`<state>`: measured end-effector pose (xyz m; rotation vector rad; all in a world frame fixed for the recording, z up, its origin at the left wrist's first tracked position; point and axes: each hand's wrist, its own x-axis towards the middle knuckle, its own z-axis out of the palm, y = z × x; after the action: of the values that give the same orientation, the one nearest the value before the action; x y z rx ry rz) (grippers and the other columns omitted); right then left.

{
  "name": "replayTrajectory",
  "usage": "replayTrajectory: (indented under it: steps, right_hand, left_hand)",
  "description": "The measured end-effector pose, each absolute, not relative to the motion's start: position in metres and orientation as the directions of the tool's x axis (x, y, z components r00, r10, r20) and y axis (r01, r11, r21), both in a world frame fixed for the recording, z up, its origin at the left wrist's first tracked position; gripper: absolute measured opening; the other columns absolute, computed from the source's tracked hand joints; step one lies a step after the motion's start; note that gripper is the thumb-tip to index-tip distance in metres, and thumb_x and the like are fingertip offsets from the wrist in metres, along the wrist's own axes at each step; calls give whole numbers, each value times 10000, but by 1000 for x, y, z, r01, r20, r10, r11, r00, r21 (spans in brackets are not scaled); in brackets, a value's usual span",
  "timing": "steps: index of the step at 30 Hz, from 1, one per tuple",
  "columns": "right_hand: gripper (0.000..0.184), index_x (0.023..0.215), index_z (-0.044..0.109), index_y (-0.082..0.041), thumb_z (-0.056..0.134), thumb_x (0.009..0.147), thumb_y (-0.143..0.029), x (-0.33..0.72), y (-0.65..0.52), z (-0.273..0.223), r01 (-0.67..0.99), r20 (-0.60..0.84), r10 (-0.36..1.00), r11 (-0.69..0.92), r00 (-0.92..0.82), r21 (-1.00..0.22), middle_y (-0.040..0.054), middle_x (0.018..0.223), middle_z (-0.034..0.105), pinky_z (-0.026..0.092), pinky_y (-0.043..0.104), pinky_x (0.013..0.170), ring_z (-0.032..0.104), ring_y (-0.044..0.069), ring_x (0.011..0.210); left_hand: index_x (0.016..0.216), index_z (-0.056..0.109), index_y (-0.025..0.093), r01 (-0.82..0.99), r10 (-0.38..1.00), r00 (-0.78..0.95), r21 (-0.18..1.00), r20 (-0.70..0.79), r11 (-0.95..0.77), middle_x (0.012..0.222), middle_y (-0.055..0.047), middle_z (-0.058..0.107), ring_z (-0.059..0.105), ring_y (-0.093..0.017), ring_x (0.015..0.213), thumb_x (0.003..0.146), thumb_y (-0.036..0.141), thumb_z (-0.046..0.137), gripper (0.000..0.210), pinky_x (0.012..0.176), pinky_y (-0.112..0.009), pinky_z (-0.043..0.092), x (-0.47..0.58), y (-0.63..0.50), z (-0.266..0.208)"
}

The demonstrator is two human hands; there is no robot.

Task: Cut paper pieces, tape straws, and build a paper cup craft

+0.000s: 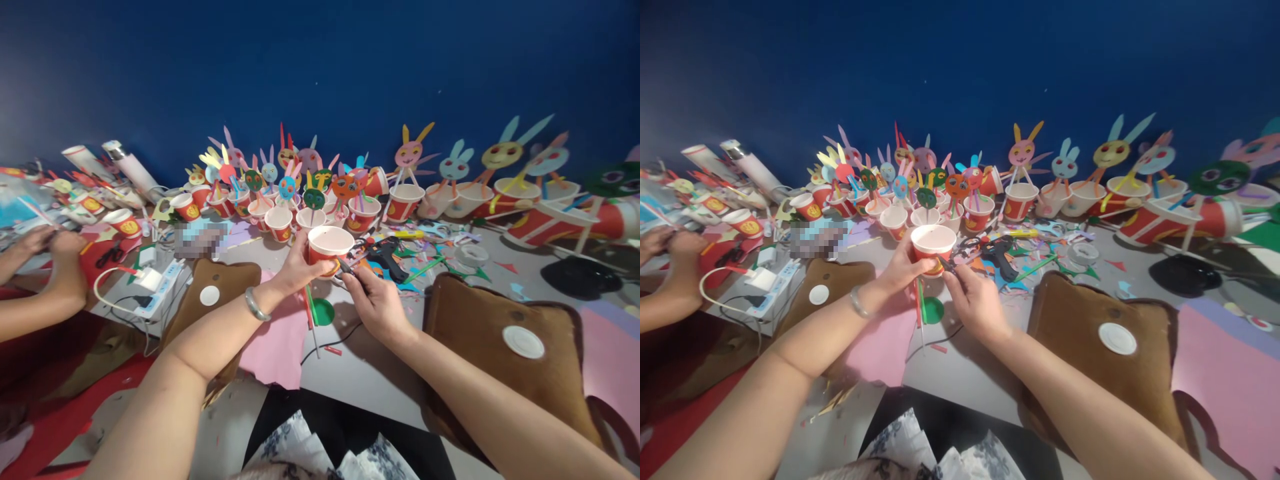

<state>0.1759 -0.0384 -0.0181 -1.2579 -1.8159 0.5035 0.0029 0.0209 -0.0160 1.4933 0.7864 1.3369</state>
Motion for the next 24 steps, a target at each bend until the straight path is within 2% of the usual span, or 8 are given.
replayTrajectory:
  steps: [4,10,14,18,24]
  right_hand:
    - [380,677,412,-222,462,977,-451,176,-38,-19,547,392,911,395,-129,-738,-44,556,400,288,247,513,357,109,513]
    - [413,659,412,-219,461,967,-490,173,-37,-20,512,312,944,321,-107,-797,-41,559,391,282,257,519,361,113,534]
    - [450,664,425,-221,450,957,-562,173,-34,-20,410,229,966,258,-118,-875,-32,585,407,295,262,523,369,120,553]
    - [475,675,429,-224,422,957,-607,174,-32,-21,313,152,974,199,-167,-929,-42,551,387,286,265,517,344,119,531]
    - [438,661,433,-217,471,941,-551,175,-32,-19,418,229,969,245,-90,-875,-38,587,393,298,263,543,361,119,570]
  left_hand:
    - [1106,489,206,-61,873,165,888,459,-455,1056,-57,612,612,-199,966,708,387,787,530,896,-352,508,2,21,-20]
    - [1215,424,197,134,805,174,797,566,-589,1164,-104,568,606,-242,1072,752,402,758,606,969,-397,509,-4,25,-27]
    - [1278,410,200,218,755,212,723,620,-655,1226,-122,571,605,-259,1146,789,361,746,615,1012,-412,504,-5,25,-31]
    - [1327,408,196,244,744,254,704,618,-667,1274,-138,574,604,-259,1185,853,356,695,577,1039,-419,497,-2,23,-32]
    - [1340,389,196,270,734,223,683,641,-679,1305,-152,535,586,-260,1203,864,426,690,609,1041,-410,497,-3,19,-28]
